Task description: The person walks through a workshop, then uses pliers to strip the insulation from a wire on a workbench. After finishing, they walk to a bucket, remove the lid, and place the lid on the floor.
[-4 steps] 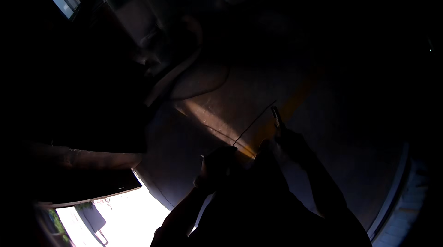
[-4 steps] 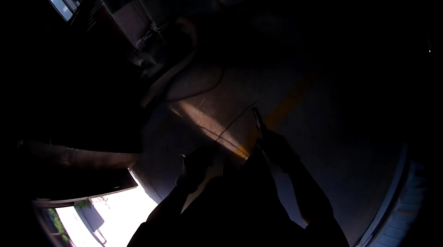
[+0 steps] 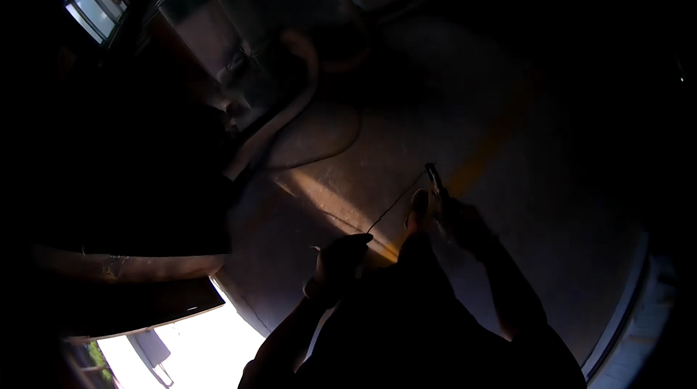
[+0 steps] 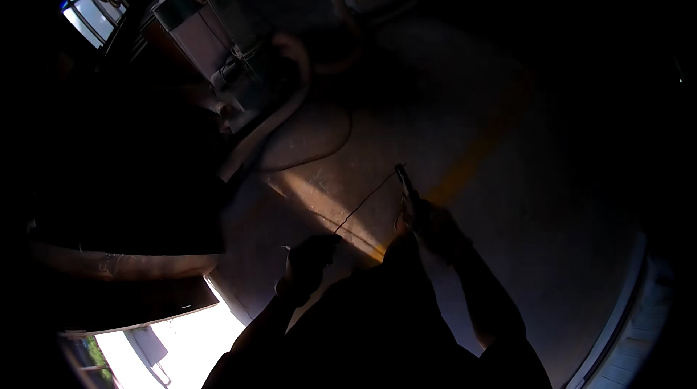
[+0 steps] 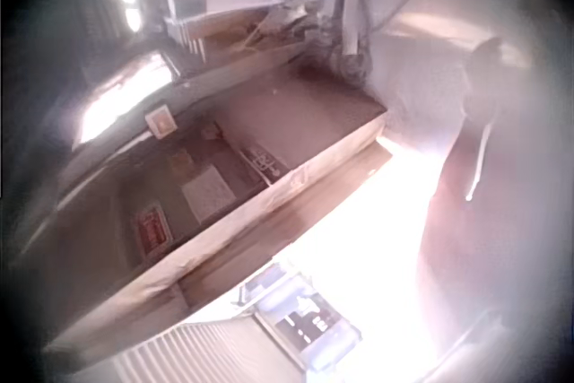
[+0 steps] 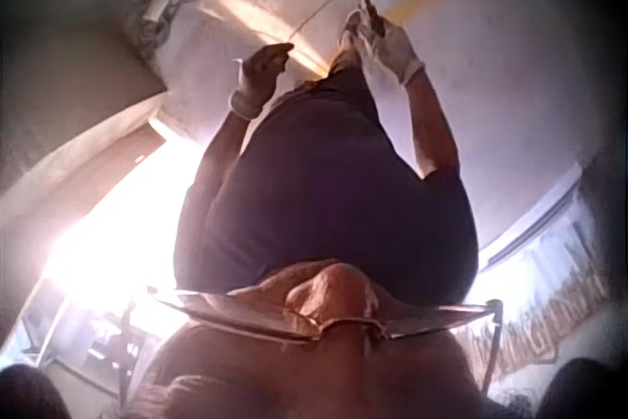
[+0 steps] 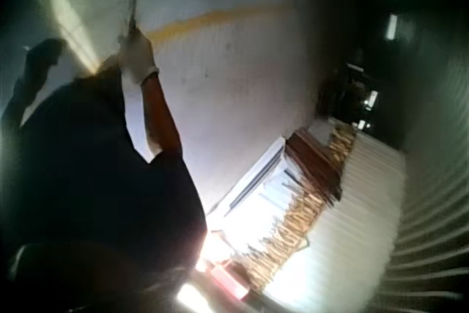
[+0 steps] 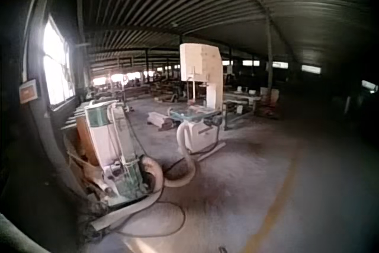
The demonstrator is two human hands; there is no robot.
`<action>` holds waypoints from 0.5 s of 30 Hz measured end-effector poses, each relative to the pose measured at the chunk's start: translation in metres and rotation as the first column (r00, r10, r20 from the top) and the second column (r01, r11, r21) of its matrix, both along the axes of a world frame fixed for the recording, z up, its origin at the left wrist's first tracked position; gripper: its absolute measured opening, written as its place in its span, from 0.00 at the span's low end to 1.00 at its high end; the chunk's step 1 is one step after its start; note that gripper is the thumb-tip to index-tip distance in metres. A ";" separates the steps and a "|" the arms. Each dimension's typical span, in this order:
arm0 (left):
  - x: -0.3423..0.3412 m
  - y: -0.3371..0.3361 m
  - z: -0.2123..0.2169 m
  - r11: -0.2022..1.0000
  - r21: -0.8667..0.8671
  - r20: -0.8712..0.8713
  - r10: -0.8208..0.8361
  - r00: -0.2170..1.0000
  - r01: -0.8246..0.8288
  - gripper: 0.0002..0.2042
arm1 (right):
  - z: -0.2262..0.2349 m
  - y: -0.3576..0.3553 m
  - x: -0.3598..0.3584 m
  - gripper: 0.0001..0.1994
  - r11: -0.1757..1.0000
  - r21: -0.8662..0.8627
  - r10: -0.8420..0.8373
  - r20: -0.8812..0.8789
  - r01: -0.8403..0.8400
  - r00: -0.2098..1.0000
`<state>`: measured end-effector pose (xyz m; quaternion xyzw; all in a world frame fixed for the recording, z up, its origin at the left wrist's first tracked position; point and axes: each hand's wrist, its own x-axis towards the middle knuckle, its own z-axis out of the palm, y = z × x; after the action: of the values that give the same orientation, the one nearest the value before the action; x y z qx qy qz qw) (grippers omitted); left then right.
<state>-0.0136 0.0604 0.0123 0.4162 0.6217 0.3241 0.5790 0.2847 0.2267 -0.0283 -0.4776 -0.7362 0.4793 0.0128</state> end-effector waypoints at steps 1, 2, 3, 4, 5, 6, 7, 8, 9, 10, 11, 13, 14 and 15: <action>0.004 0.055 -0.001 0.998 0.061 -0.146 -0.018 0.989 0.027 0.21 | -0.015 0.058 0.006 0.20 0.987 0.156 0.039 -0.080 -0.026 0.996; 0.023 0.118 -0.007 0.877 0.471 -0.032 0.119 0.992 -0.090 0.16 | 0.004 0.135 0.021 0.16 0.993 -0.075 -0.112 -0.278 0.095 0.954; 0.008 0.161 0.026 0.861 0.507 -0.309 0.141 0.940 0.038 0.15 | 0.066 0.163 -0.019 0.15 0.968 -0.101 -0.248 -0.256 0.230 0.934; 0.016 0.163 0.015 0.916 0.400 -0.265 0.131 0.955 -0.015 0.14 | 0.049 0.165 -0.011 0.15 0.934 -0.256 -0.308 -0.220 0.250 0.925; 0.020 0.151 0.004 0.964 0.254 -0.233 0.135 0.963 -0.074 0.13 | 0.028 0.155 -0.009 0.15 0.863 -0.433 -0.360 -0.168 0.259 0.918; 0.023 0.198 0.002 0.949 0.289 -0.162 0.179 0.970 -0.127 0.12 | 0.048 0.210 -0.012 0.15 0.922 -0.323 -0.273 -0.147 0.215 0.951; 0.023 0.244 0.003 0.930 0.321 -0.089 0.219 0.972 -0.180 0.12 | 0.073 0.263 -0.016 0.16 0.964 -0.209 -0.189 -0.117 0.162 0.975; 0.026 0.262 0.001 0.951 0.274 -0.131 0.186 0.974 -0.144 0.14 | 0.086 0.291 -0.018 0.16 0.982 -0.142 -0.130 -0.032 0.124 0.991; 0.021 0.275 0.008 0.946 0.287 -0.173 0.207 0.963 -0.152 0.14 | 0.087 0.305 -0.027 0.17 0.996 -0.065 -0.057 -0.026 0.055 0.998; 0.017 0.286 0.015 0.940 0.299 -0.214 0.232 0.949 -0.163 0.14 | 0.088 0.315 -0.038 0.18 1.000 0.014 0.014 -0.013 -0.014 1.000; 0.015 0.306 0.018 0.938 0.299 -0.223 0.246 0.943 -0.174 0.14 | 0.093 0.330 -0.045 0.18 0.994 0.084 0.071 0.039 -0.074 0.997; 0.007 0.346 0.015 0.961 0.233 -0.225 0.203 0.953 -0.150 0.15 | 0.107 0.365 -0.071 0.21 0.977 0.006 0.212 0.137 -0.215 0.968; 0.002 0.361 0.018 0.973 0.196 -0.211 0.163 0.964 -0.121 0.15 | 0.106 0.374 -0.086 0.23 0.953 0.008 0.295 0.206 -0.303 0.933; -0.003 0.379 0.016 0.984 0.152 -0.184 0.125 0.975 -0.097 0.15 | 0.103 0.388 -0.098 0.24 0.920 -0.008 0.377 0.285 -0.391 0.881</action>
<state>-0.0167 0.4394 0.0282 0.4502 0.6724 0.3577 0.4661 0.1869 0.6142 0.0747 -0.3848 -0.8221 0.3812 -0.1754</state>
